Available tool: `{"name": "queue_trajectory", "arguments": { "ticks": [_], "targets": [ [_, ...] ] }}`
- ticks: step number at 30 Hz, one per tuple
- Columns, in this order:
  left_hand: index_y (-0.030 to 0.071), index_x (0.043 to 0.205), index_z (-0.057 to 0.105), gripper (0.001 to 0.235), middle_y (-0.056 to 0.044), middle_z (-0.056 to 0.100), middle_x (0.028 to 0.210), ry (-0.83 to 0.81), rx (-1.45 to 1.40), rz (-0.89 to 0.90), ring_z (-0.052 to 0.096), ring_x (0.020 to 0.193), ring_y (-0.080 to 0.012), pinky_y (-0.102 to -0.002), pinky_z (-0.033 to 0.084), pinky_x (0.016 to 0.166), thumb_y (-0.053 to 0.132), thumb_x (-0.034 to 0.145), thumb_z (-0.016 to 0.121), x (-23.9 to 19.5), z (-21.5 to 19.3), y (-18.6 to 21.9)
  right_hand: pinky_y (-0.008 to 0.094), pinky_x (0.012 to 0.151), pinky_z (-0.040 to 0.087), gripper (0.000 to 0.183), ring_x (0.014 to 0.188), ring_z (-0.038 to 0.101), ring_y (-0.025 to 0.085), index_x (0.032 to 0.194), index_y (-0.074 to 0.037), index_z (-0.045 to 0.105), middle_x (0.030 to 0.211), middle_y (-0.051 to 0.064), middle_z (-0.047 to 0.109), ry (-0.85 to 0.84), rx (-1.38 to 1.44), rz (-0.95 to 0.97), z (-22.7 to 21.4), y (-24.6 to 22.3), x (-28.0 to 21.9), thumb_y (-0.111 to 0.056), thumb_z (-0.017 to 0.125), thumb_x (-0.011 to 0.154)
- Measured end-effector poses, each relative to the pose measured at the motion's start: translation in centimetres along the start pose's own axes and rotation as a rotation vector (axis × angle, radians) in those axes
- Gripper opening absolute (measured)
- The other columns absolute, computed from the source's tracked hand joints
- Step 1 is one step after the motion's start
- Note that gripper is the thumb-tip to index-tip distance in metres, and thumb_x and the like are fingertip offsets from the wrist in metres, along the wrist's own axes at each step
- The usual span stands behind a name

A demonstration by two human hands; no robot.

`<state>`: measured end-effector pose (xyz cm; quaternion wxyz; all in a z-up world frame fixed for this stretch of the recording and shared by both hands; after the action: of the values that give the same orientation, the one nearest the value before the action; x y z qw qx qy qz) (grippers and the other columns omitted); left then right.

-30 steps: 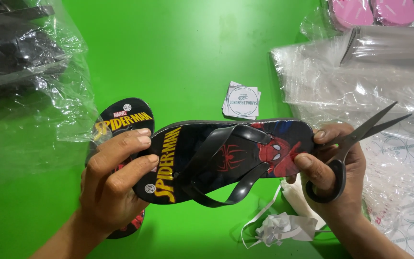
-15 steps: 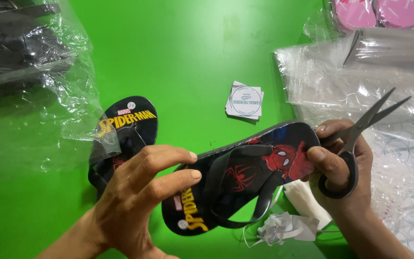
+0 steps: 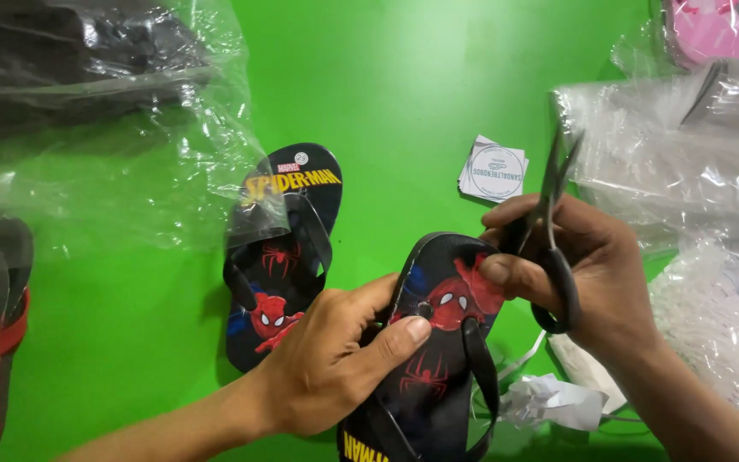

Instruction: Trimming excess material from the edges of a sandal sole using scissors to finish the product.

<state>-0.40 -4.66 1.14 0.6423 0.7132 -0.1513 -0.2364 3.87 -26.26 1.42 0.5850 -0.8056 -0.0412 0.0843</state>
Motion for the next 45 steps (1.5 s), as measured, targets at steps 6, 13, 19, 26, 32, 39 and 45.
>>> {"name": "queue_trajectory", "arguments": {
  "ticks": [6,13,19,26,32,39,45],
  "targets": [
    [0.01,0.089,0.063,0.032,0.006,0.054,0.065,0.092,-0.009,0.015,0.04,0.054,-0.0086,-0.032,0.036,0.045,0.035,0.1,0.045,-0.4,-1.8,-0.6,0.027,0.059,0.063,0.061,0.086,0.079,0.021,0.115,0.001,0.065,0.103,0.015,0.079,0.024,-0.368,-0.054,-1.4,-1.1,-1.5,-0.007,0.088,0.059],
    [0.015,0.08,0.065,0.025,0.006,0.053,0.058,0.102,0.2,-0.053,0.039,0.051,-0.0093,-0.035,0.039,0.045,0.036,0.093,0.061,-0.5,-4.1,0.3,0.032,0.062,0.082,0.061,0.069,0.098,0.011,0.098,-0.019,0.085,0.085,-0.002,0.097,-0.363,-0.62,0.073,-0.6,0.4,-3.2,-0.047,0.098,0.046],
    [0.016,0.081,0.062,0.039,0.007,0.056,0.064,-0.188,0.306,-0.235,0.048,0.055,-0.0095,-0.033,0.041,0.055,0.049,0.1,0.055,-0.7,-5.4,0.3,0.026,0.041,0.055,0.048,0.044,0.07,0.003,0.074,-0.017,0.088,0.051,-0.007,0.078,-0.532,-0.443,-0.03,2.3,-2.1,-3.1,-0.063,0.087,0.062],
    [0.014,0.08,0.052,0.038,0.002,0.053,0.063,-0.103,0.273,-0.307,0.042,0.058,-0.0128,-0.039,0.038,0.059,0.042,0.106,0.052,-0.6,-5.1,0.1,0.031,0.044,0.048,0.056,0.043,0.064,0.008,0.074,-0.019,0.095,0.048,-0.003,0.076,-0.433,-0.405,0.105,1.0,-0.3,-4.0,-0.071,0.083,0.057],
    [0.015,0.08,0.058,0.037,0.001,0.064,0.068,-0.088,0.373,-0.297,0.052,0.061,-0.017,-0.04,0.041,0.061,0.045,0.1,0.052,-0.4,-5.1,0.0,0.032,0.032,0.042,0.058,0.038,0.058,0.009,0.073,-0.014,0.098,0.041,0.001,0.075,-0.49,-0.414,0.154,1.6,-1.0,-3.2,-0.068,0.085,0.058],
    [0.012,0.074,0.044,0.045,-0.005,0.053,0.061,-0.054,0.444,-0.237,0.045,0.057,-0.025,-0.044,0.035,0.061,0.044,0.106,0.048,-0.7,-5.1,0.1,0.031,0.044,0.065,0.056,0.054,0.086,0.009,0.082,-0.018,0.091,0.069,-0.004,0.095,-0.429,-0.481,0.068,1.2,0.0,-3.2,-0.067,0.083,0.056],
    [0.012,0.071,0.047,0.045,-0.002,0.054,0.061,0.005,0.427,-0.177,0.046,0.056,-0.0219,-0.043,0.036,0.059,0.041,0.105,0.053,-0.9,-5.5,0.5,0.028,0.055,0.074,0.052,0.062,0.087,0.008,0.09,-0.016,0.088,0.085,-0.004,0.095,-0.409,-0.559,0.021,1.2,0.7,-3.6,-0.054,0.091,0.054]
  ]
}}
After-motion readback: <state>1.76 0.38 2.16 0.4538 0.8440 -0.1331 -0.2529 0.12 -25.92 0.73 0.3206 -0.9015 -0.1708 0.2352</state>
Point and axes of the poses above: each hand's wrist, its own x-axis towards the middle knuckle, its own z-axis out of the palm, y = z × x, the point moved 5 cm from there along x, towards the middle knuckle
